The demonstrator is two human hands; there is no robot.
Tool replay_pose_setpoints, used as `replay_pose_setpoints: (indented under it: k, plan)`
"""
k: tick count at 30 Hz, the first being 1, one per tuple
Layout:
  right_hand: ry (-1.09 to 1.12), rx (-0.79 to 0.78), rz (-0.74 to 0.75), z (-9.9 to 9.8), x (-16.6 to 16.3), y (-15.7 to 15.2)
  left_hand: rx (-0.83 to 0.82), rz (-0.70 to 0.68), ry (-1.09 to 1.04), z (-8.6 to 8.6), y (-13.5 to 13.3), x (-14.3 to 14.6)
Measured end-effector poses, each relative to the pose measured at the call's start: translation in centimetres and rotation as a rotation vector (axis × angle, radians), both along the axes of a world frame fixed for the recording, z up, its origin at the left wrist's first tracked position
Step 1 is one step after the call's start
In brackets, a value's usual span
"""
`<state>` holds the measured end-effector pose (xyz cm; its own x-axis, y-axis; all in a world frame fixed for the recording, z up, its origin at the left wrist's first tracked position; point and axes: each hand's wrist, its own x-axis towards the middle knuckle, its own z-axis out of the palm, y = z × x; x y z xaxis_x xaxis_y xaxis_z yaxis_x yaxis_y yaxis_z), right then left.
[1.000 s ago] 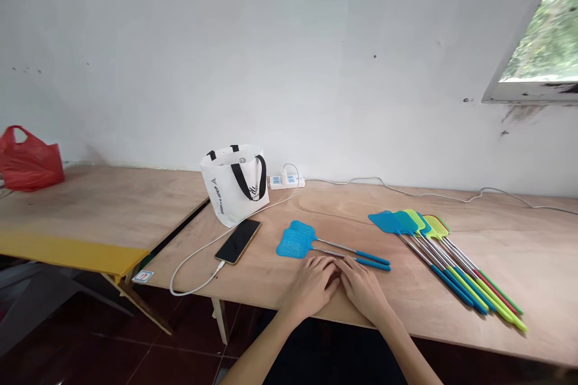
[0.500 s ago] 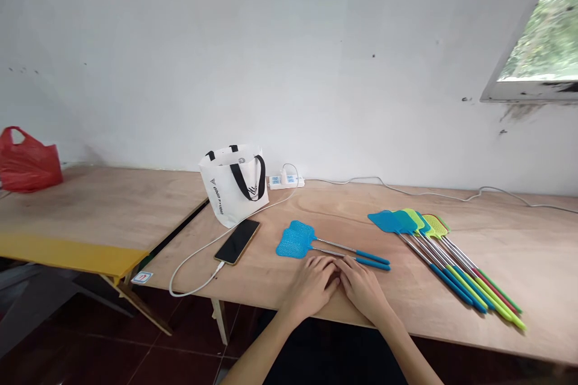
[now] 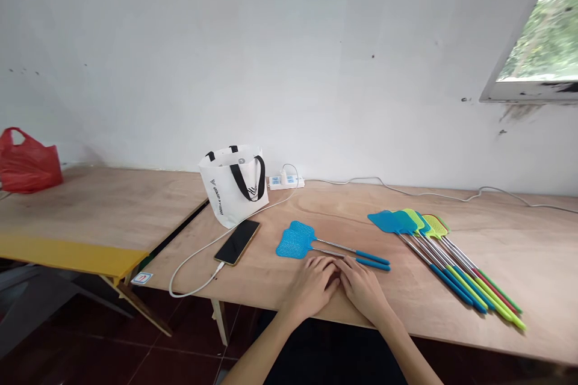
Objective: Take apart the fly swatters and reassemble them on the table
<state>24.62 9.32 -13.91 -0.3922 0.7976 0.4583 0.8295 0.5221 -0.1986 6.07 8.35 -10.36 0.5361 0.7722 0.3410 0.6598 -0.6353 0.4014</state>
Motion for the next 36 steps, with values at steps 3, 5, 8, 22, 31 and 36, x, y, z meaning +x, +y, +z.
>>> replay_pose_setpoints:
  k: [3,5,8,22,31,36]
  plan:
    - [0.008,0.008,0.006,-0.1,0.0,0.0,0.015,0.003,-0.001,-0.1,0.0,0.0]
    - [0.013,0.011,0.007,-0.1,0.0,0.1,0.017,0.001,-0.005,-0.2,0.0,0.0]
    - [0.007,0.011,0.006,-0.1,0.0,0.0,0.011,0.000,-0.004,-0.2,0.0,0.0]
    - [0.005,0.038,0.006,-0.3,0.1,0.1,-0.010,-0.008,-0.027,-0.2,0.0,0.0]
    - [0.019,0.033,0.009,0.0,-0.2,-0.1,-0.007,-0.004,-0.011,-0.1,0.0,0.0]
    - [-0.053,0.111,-0.117,0.8,-0.2,-0.3,-0.013,-0.003,-0.022,0.0,-0.1,0.1]
